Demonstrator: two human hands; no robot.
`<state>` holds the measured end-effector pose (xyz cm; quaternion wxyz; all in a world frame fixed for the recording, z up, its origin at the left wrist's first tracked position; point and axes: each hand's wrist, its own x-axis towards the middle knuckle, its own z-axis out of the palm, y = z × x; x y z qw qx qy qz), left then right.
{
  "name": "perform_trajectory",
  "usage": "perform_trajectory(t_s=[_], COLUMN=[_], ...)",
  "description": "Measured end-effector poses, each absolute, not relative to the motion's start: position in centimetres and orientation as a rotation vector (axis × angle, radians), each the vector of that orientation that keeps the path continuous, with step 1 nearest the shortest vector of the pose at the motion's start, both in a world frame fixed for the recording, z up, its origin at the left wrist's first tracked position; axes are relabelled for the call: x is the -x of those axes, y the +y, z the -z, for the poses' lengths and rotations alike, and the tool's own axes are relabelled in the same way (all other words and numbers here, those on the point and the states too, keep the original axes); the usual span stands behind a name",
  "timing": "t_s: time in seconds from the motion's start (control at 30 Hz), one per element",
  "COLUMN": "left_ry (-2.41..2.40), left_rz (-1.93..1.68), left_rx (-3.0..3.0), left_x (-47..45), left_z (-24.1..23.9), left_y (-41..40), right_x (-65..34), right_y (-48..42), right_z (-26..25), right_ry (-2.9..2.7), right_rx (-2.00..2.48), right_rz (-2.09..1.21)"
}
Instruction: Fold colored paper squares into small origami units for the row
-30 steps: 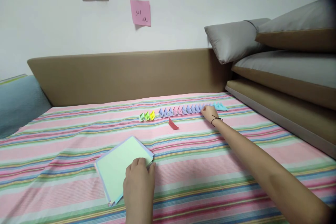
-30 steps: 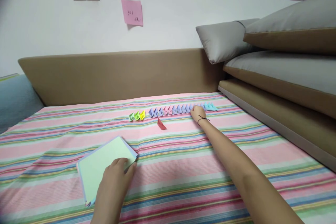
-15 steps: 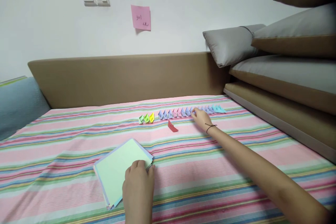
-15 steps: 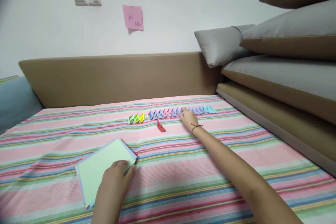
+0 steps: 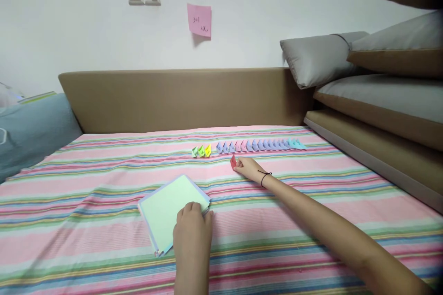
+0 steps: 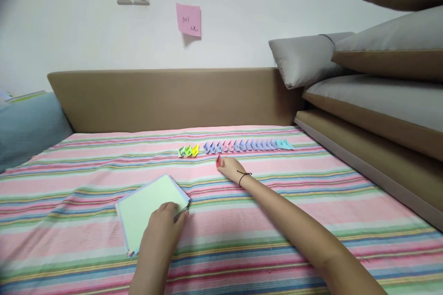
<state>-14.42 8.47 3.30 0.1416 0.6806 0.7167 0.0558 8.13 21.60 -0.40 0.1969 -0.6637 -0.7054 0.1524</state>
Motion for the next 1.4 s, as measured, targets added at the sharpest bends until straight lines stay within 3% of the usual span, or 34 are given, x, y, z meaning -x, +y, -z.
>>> perform_trajectory(t_s=[0.37, 0.57, 0.93, 1.4], left_ry=[2.038, 2.080, 2.133, 2.211], left_rz=[-0.132, -0.098, -0.164, -0.368], left_rx=[-2.017, -1.986, -1.973, -1.995], left_x=[15.0, 15.0, 14.2, 16.0], left_z=[-3.3, -3.1, -3.8, -3.0], left_y=[9.0, 9.6, 8.3, 6.1], right_x=[-15.5, -19.4, -1.3, 2.2], right_y=[20.1, 18.1, 22.8, 21.7], right_z=[-0.5, 0.5, 3.5, 4.9], right_ry=[-1.686, -1.454, -1.240, -1.221], right_rx=[1.787, 1.715, 1.435, 1.570], right_rz=[-0.505, -0.706, -1.159, -0.979])
